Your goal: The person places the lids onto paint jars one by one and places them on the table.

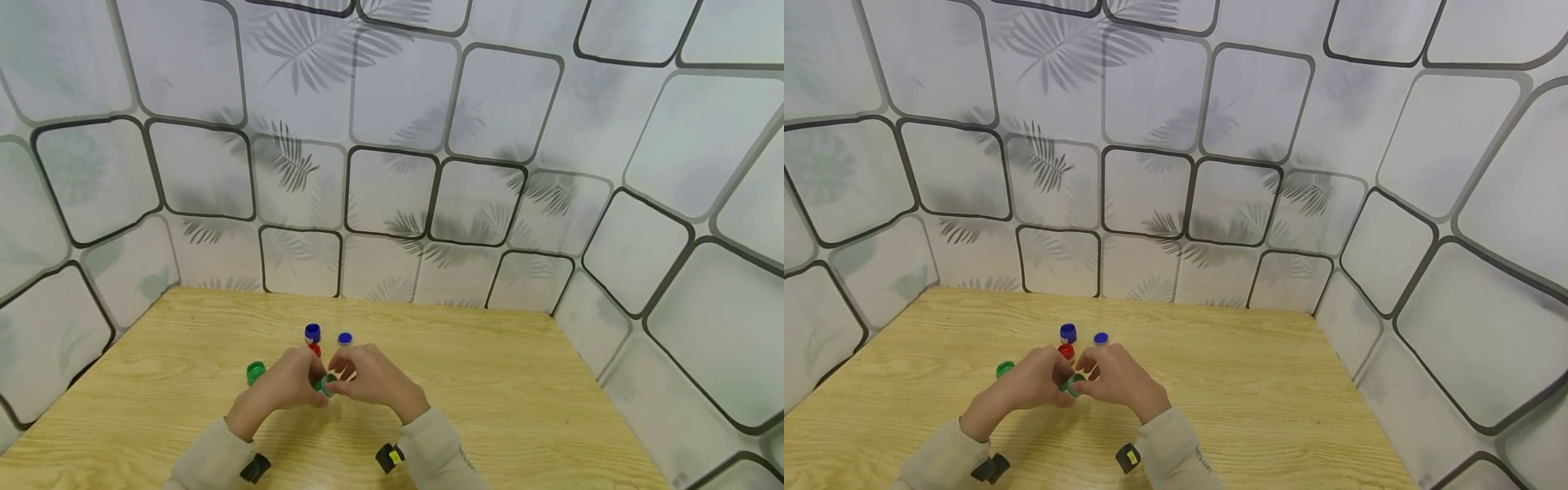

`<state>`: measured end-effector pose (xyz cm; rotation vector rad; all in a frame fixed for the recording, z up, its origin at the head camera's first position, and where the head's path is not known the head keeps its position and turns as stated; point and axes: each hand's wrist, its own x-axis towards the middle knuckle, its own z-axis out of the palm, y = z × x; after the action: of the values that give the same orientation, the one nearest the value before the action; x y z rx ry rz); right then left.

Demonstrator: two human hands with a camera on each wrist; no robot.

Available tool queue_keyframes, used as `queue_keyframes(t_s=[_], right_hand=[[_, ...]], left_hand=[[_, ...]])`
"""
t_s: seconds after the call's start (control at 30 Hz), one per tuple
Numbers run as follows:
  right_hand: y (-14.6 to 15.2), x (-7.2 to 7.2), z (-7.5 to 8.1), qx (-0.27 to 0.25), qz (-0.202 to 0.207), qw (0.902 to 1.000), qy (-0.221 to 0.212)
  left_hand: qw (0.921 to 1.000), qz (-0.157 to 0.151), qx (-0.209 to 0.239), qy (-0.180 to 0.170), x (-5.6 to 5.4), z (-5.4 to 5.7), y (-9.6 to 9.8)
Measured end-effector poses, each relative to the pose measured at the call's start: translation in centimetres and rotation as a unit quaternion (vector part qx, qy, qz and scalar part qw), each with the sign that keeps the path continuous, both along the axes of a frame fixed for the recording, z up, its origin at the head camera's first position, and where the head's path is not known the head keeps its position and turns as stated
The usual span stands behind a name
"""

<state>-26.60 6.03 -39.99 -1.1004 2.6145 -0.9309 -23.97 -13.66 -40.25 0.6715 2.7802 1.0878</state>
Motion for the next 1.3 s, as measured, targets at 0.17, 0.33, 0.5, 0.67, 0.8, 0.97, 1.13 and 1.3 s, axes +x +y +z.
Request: queue_keyframes(t_s=[0.17,0.33,0.5,0.67,0.8,0.97,1.13,1.3], right_hand=[[0.00,0.11,0.16,-0.018,0.009,0.9994,-0.028],[-0.10,0.15,0.11,-0.034,0.017,0.9983,-0.043],[-0.12,0.08,0.06,-0.042,0.022,0.9978,-0.046],[-0.04,-0.02,0.01,-0.035,0.024,0.9986,-0.032],[0.03,-0.04,0.01,-0.027,0.020,0.9992,-0.023],[0.07,0.02,0.14,-0.021,0.010,0.9996,-0.017],[0.10,0.05,0.15,-0.012,0.004,0.9999,-0.010],[0.11,-0.04,0.01,-0.015,0.011,0.9998,-0.005]], left_hand=[[1.0000,0.009,-0.003,0.001,0.07,0.01,-0.02],[0.9999,0.013,-0.007,0.000,0.01,0.00,-0.03],[0.9999,0.015,-0.006,-0.002,-0.03,0.04,0.01],[0.9999,0.009,0.000,-0.006,-0.02,0.07,0.06],[1.0000,0.005,0.003,-0.006,0.03,0.11,0.09],[1.0000,0.002,0.008,-0.004,0.03,0.14,0.09],[0.9999,-0.006,0.009,-0.003,-0.04,0.02,0.06],[1.0000,0.002,0.005,0.000,0.04,0.00,0.09]])
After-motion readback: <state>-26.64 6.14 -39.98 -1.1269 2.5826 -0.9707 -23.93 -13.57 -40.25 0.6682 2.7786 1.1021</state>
